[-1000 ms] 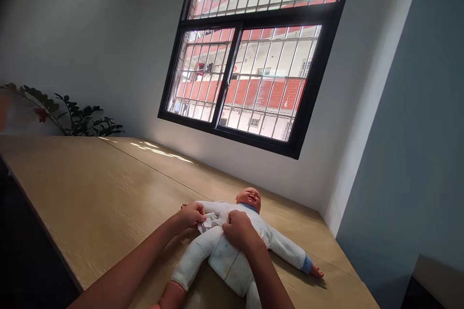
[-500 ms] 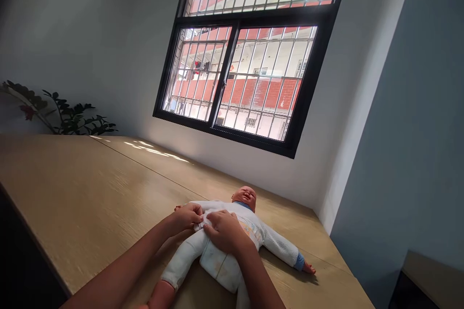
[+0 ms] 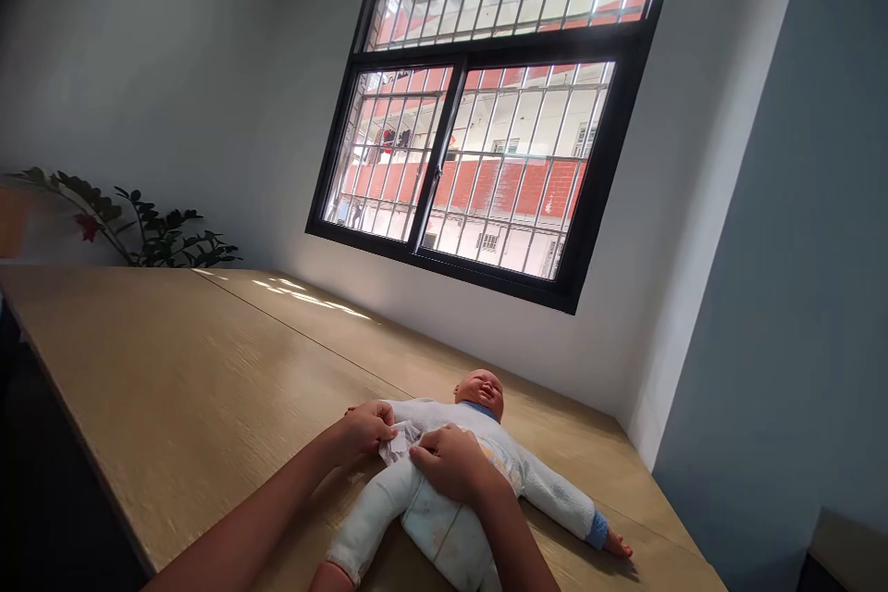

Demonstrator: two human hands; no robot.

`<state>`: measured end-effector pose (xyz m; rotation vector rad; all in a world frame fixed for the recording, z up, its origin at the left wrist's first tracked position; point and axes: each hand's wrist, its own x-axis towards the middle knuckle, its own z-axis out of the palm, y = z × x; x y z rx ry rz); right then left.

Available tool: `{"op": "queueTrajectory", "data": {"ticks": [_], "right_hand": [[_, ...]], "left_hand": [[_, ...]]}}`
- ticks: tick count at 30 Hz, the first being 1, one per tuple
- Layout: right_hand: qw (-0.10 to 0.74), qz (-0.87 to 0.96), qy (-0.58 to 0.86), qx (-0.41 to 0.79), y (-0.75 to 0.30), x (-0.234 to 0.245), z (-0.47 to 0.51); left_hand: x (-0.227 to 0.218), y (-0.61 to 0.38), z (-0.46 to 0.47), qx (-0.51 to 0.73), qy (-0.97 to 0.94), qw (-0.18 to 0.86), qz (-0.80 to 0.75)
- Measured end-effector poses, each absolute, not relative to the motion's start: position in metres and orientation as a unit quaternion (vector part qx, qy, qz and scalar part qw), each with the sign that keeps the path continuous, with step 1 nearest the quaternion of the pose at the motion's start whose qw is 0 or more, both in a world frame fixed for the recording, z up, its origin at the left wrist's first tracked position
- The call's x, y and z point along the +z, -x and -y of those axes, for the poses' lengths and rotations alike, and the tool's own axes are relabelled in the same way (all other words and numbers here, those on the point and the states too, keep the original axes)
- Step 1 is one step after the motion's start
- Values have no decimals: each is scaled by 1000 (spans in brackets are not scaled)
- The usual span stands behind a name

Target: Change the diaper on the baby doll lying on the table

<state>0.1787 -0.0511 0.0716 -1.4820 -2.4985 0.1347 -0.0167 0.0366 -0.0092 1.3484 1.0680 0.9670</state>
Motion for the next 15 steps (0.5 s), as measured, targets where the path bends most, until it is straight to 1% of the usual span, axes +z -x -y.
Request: {"op": "queueTrajectory", "data": {"ticks": [3,5,9,15], "right_hand": [[195,827,526,36,-179,70,51],[227,803,550,8,-179,70,52],[237,749,619,-14,-179,70,48],[251,714,654,3,-185,66,37]], "left_hand": [[-4,18,-32,413,-568,574,-421],[-1,19,-30,413,-570,585,-404],[1,18,-27,393,-589,593,-383],[5,20,-22,370,-591,596,-398]]}}
